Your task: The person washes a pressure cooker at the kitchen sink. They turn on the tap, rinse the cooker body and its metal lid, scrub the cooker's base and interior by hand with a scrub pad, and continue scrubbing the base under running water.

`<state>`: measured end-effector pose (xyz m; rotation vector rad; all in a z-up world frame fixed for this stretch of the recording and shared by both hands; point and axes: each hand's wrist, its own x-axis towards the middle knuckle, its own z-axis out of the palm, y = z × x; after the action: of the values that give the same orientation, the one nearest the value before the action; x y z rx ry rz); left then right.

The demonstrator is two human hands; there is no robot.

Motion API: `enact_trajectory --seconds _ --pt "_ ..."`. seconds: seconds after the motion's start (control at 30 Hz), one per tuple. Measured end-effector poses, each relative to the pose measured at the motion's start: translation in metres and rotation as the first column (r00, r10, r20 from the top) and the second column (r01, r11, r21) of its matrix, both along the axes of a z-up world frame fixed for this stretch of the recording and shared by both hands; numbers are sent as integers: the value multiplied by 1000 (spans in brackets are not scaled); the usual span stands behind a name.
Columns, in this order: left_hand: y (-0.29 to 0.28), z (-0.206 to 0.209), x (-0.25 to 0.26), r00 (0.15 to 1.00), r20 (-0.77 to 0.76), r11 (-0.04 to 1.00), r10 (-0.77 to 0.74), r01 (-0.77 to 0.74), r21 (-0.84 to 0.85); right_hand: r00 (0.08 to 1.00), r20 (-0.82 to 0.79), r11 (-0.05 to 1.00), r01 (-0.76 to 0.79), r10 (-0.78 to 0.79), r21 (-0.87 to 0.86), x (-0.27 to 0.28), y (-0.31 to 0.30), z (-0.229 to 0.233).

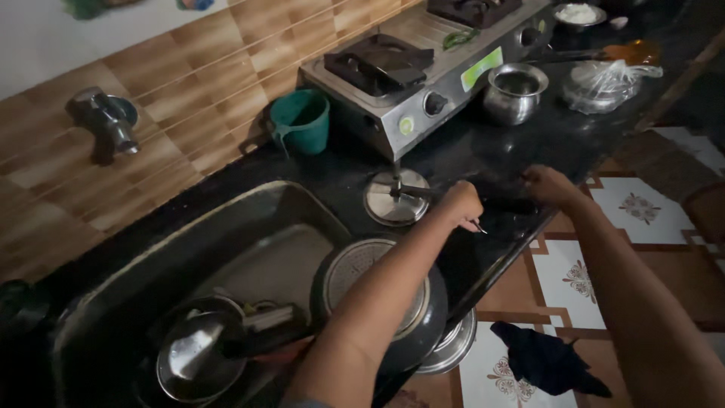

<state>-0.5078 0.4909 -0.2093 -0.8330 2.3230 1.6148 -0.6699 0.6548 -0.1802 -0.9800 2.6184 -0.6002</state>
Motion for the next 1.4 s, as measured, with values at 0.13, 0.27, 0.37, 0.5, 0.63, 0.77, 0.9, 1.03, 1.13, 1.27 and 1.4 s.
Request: enact_trajectory --seconds 0.13,0.27,0.37,0.5,0.63,0.77,0.9,1.03,1.13,1.27,1.4 --pt "26 -11 -25 991 72 971 -112 125 -202 996 -87 987 -22 36 159 -26 10 -20" --pt "10 -12 -27 981 180 990 -70 91 -112 996 29 996 -86 86 -6 -44 0 -23" --pt "-26 -14 6 990 -28 973 139 -142 -184 971 101 976 -214 217 -41 -37 -28 -17" --pt "-80 -12 49 991 26 988 134 -132 -75 943 53 944 -329 330 -26 -7 -72 -1" --pt "-96 -26 61 975 217 994 38 -13 -113 926 93 916 -375 365 140 17 -92 15" --pt "-95 -26 52 951 306 997 -35 54 -54 891 181 906 -423 416 0 25 -101 31" --pt "-74 -6 39 968 248 999 -27 14 52 889 243 897 -302 387 -324 30 -96 36" --pt "-48 22 33 995 94 978 33 -52 201 902 -39 834 -415 431 -363 46 -99 36" --pt "-35 37 30 975 -1 824 222 -187 536 905 -194 880 -418 380 -227 57 -93 37" --pt "-11 35 16 943 -5 785 332 -274 556 934 -30 879 -346 356 -327 61 -76 39" --pt "6 -1 -15 901 -45 690 431 -297 660 957 23 886 -259 290 -384 57 -51 33"
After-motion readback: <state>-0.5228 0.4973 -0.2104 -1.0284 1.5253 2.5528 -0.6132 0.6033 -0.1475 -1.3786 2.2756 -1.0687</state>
